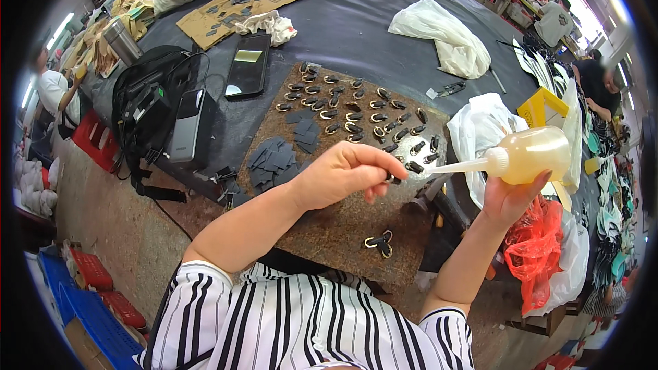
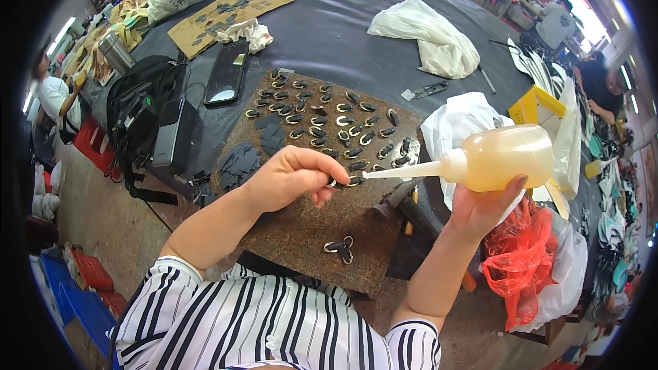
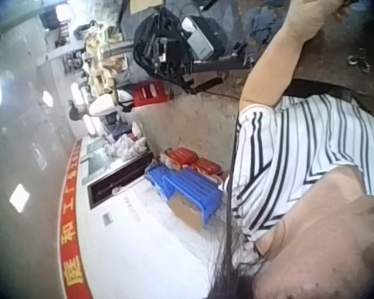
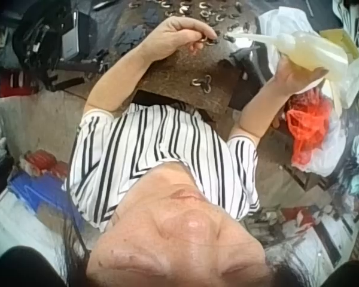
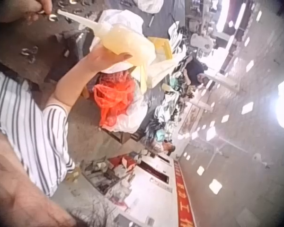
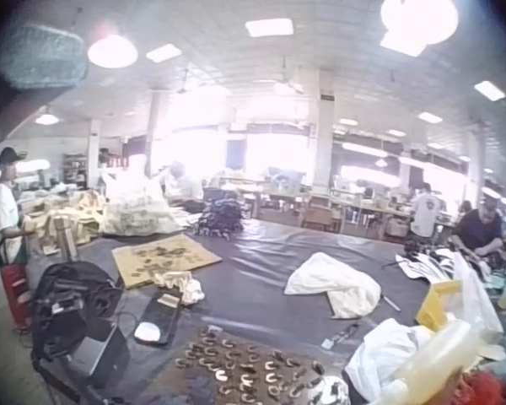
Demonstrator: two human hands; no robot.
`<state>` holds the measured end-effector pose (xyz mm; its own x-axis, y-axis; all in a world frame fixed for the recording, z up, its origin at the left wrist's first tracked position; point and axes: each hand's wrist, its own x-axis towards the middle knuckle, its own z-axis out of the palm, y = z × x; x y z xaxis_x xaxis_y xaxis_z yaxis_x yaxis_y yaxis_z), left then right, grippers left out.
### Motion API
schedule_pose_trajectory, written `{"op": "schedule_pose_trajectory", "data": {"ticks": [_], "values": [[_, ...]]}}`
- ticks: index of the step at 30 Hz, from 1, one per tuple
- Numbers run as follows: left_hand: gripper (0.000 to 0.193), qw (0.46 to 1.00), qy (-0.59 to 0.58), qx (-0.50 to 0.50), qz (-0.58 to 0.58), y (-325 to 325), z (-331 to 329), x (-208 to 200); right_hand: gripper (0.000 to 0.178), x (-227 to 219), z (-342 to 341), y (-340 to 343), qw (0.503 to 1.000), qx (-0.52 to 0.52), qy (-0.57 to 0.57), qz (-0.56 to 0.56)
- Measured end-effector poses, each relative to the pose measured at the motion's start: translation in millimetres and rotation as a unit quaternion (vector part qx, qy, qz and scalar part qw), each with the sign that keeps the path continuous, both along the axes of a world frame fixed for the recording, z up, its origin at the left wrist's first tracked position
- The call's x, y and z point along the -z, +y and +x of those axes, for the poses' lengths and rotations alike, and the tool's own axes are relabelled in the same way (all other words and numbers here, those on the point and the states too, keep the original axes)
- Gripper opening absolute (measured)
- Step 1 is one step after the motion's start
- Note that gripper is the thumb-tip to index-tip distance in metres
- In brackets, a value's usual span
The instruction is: Applying glue to small metal and leather shoe components using a squeeze bottle.
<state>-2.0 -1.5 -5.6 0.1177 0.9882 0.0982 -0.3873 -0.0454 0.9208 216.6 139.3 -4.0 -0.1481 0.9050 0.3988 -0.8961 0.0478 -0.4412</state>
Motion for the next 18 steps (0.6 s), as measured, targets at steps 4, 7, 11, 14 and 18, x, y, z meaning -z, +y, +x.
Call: {"op": "schedule_pose_trajectory", "data": {"ticks": [4,7,11,14,18], "values": [[0.022,0.996,-0.013,0.086,-0.033,-3.0,5.6,-4.3,0.048,-1.1,0.8,0.6,1.000,0.012,-0.005,-0.012],[0.023,0.990,-0.017,0.141,-0.018,-2.6,6.9,-1.4,0.047,-3.6,0.2,-1.5,0.999,-0.034,0.023,-0.024],[0.020,0.986,-0.024,0.166,-0.024,-4.3,10.4,-0.7,0.046,-7.3,-2.3,-3.4,0.998,-0.051,0.018,-0.015],[0.016,0.989,-0.025,0.139,-0.048,-4.9,10.7,-2.1,0.046,-6.3,-4.0,-2.5,0.994,-0.094,0.045,-0.016],[0.010,0.997,-0.039,0.038,-0.058,-3.2,7.8,-8.8,0.047,-3.9,-4.0,-3.1,0.993,-0.094,0.058,-0.034]]}}
